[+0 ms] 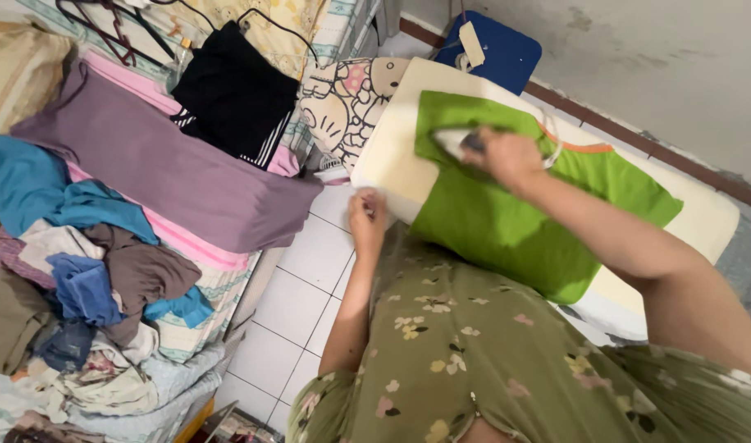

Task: The person irons a black t-shirt, a green t-shirt, and a pair of blue patterned shorts on an ironing board. They use an electric iron to smooth the garments, flipping them over to iron both sides and adjusting their position on the board.

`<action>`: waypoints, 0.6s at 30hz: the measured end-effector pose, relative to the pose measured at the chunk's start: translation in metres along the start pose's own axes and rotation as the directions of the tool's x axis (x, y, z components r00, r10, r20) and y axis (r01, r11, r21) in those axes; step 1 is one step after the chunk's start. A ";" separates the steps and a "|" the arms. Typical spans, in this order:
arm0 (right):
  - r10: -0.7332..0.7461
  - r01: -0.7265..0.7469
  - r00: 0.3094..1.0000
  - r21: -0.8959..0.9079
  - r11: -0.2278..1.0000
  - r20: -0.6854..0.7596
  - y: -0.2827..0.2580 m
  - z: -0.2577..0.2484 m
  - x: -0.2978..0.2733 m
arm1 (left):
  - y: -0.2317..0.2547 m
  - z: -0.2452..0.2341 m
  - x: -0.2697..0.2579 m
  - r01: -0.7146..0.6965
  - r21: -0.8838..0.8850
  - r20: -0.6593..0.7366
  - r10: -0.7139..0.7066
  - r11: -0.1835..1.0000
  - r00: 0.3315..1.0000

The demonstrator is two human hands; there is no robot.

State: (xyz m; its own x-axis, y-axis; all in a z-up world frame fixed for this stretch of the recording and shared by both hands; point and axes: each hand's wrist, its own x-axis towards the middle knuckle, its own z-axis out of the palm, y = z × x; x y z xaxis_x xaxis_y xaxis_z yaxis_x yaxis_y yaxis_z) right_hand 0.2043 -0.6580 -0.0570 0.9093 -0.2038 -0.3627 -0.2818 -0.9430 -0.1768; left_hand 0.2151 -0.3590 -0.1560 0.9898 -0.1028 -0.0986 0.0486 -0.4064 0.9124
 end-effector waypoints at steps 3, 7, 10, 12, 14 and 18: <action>0.120 -0.118 0.937 0.028 0.993 -0.328 0.041 -0.007 0.027 | 0.008 -0.004 -0.021 -0.127 0.062 0.148 0.117 0.990 0.982; 0.134 -0.107 0.932 0.098 0.989 -0.337 0.058 -0.005 0.033 | 0.021 -0.003 -0.041 -0.154 0.086 0.298 0.122 0.984 0.947; 0.138 -0.104 0.979 0.216 0.971 -0.149 0.047 0.007 0.004 | 0.017 -0.002 -0.057 -0.171 0.165 0.289 0.119 0.971 0.950; 0.076 -0.053 0.992 0.206 0.977 -0.102 0.034 0.022 -0.040 | 0.007 0.000 -0.059 -0.208 0.186 0.289 0.148 0.960 0.946; 0.107 -0.114 0.992 0.111 0.987 0.070 0.024 0.032 -0.082 | 0.000 -0.003 -0.059 -0.222 0.148 0.312 0.167 0.964 0.935; 0.116 -0.112 0.992 0.083 0.990 -0.044 0.021 0.036 -0.104 | 0.001 -0.004 -0.055 -0.118 0.098 0.328 0.080 0.988 0.941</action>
State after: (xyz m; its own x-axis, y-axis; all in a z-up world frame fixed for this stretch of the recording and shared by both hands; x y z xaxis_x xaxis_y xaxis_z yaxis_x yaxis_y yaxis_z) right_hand 0.0927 -0.6473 -0.0562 0.8831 -0.3235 -0.3397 -0.4066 -0.8891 -0.2103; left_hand 0.1607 -0.3506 -0.1478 0.8916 -0.4273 -0.1501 -0.0823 -0.4788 0.8741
